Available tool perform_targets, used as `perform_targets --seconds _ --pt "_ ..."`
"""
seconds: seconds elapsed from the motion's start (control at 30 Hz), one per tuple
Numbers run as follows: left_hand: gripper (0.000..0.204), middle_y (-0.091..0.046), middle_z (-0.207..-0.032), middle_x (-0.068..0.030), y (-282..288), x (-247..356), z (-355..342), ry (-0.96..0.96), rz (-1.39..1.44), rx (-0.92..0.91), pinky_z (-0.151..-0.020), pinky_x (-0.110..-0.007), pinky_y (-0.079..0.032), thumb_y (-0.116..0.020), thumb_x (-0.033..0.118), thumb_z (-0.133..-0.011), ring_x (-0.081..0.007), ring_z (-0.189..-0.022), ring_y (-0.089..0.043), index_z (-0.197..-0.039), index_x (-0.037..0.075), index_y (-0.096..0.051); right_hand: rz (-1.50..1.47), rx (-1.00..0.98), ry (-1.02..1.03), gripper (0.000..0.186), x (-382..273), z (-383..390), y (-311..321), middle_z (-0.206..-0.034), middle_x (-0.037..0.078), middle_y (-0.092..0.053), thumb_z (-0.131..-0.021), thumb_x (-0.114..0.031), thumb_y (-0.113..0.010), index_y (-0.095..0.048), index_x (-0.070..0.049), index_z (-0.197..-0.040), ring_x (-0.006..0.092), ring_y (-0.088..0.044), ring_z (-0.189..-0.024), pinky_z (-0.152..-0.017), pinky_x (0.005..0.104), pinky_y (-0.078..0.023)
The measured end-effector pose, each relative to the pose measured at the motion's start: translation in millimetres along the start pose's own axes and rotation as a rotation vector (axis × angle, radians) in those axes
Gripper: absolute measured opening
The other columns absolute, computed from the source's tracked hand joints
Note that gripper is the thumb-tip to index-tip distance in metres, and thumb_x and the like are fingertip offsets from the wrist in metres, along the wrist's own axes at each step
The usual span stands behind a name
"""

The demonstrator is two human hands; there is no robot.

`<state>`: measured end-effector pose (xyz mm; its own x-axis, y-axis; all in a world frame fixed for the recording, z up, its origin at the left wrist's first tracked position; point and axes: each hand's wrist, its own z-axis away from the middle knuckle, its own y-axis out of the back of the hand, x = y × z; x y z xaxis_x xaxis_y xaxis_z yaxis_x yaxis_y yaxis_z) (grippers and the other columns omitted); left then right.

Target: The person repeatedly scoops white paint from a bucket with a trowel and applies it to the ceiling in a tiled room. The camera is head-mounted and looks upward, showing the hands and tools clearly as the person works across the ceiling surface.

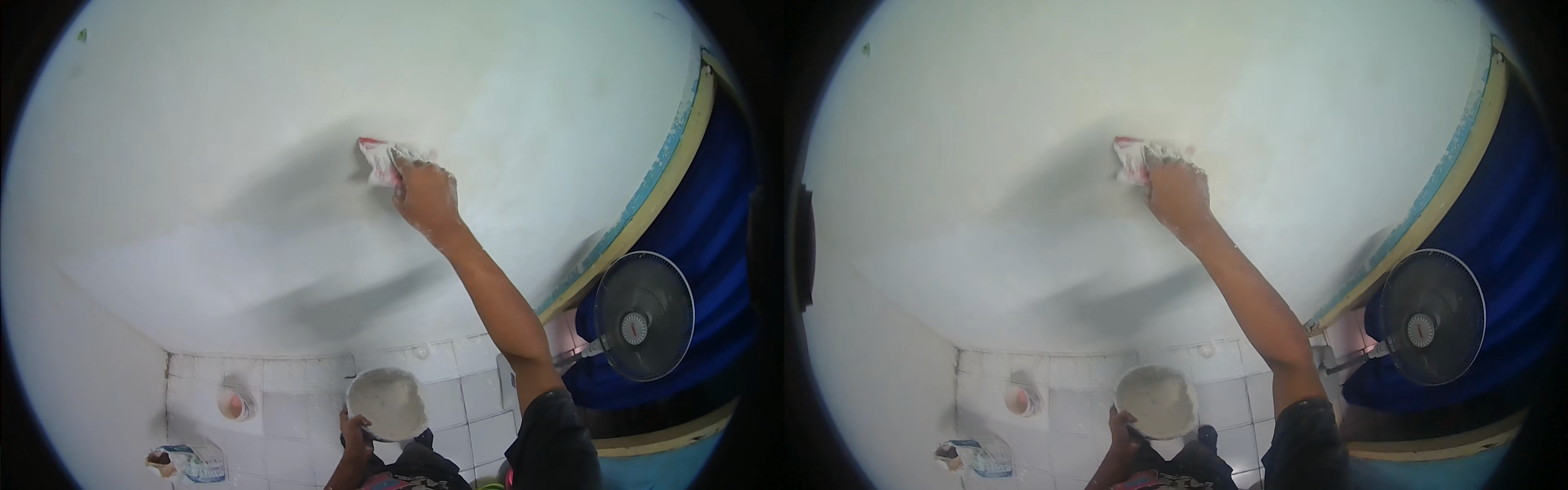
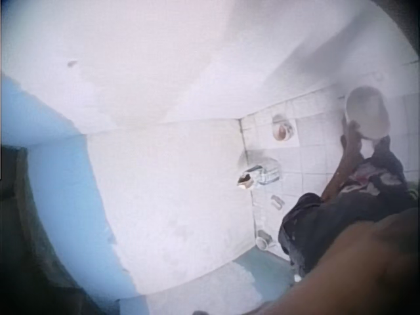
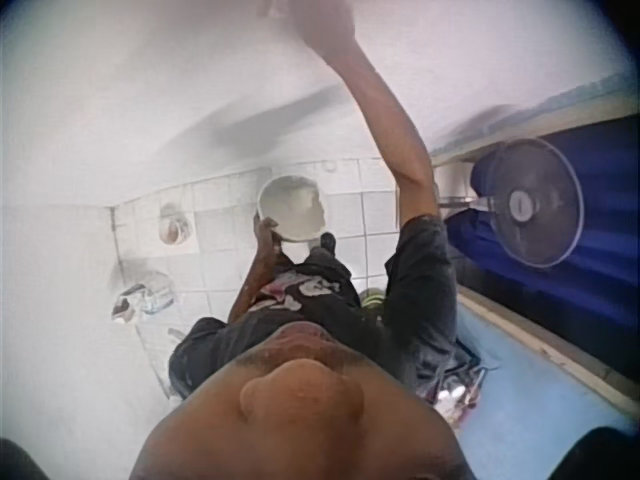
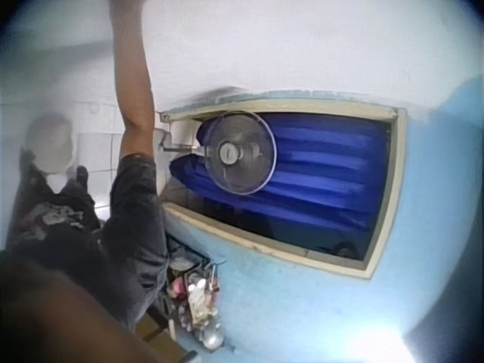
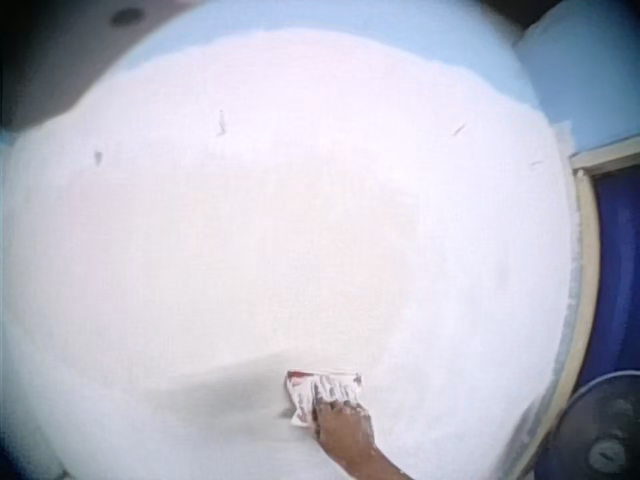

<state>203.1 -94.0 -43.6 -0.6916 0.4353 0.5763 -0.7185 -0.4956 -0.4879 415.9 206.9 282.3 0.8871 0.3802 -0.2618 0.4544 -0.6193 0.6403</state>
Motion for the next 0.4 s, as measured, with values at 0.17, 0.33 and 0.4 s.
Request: perform_targets --seconds 0.17,0.33,0.4 --pt "0.086 -0.050 -0.117 -0.0159 -19 13 -11 -0.046 -0.036 -0.013 -0.080 -0.039 -0.053 -0.050 -0.006 -0.057 -0.0303 -0.102 -0.054 -0.140 0.009 -0.032 -0.611 0.287 -0.018 0.022 -4 -102 29 -0.078 0.018 -0.068 -0.069 -0.006 -0.067 -0.067 -0.001 -0.091 0.0368 -0.066 -0.076 -0.071 0.0425 -0.052" --pt "0.089 -0.050 -0.119 -0.0154 -28 22 -24 -0.075 -0.042 -0.059 -0.080 -0.040 -0.052 -0.050 -0.007 -0.057 -0.0308 -0.104 -0.053 -0.142 0.010 -0.031 -1.026 0.486 -0.241 0.022 29 -143 36 -0.086 0.015 -0.071 -0.080 -0.007 -0.068 -0.067 0.002 -0.100 0.0265 -0.071 -0.079 -0.069 0.0386 -0.057" --pt "0.089 -0.050 -0.118 -0.0145 -29 22 -24 -0.086 -0.014 -0.068 -0.080 -0.039 -0.053 -0.050 -0.008 -0.056 -0.0303 -0.104 -0.053 -0.141 0.012 -0.032 -1.141 0.448 -0.301 0.023 39 -131 52 -0.090 0.015 -0.072 -0.083 -0.007 -0.068 -0.066 0.002 -0.104 0.0250 -0.071 -0.082 -0.066 0.0380 -0.058"
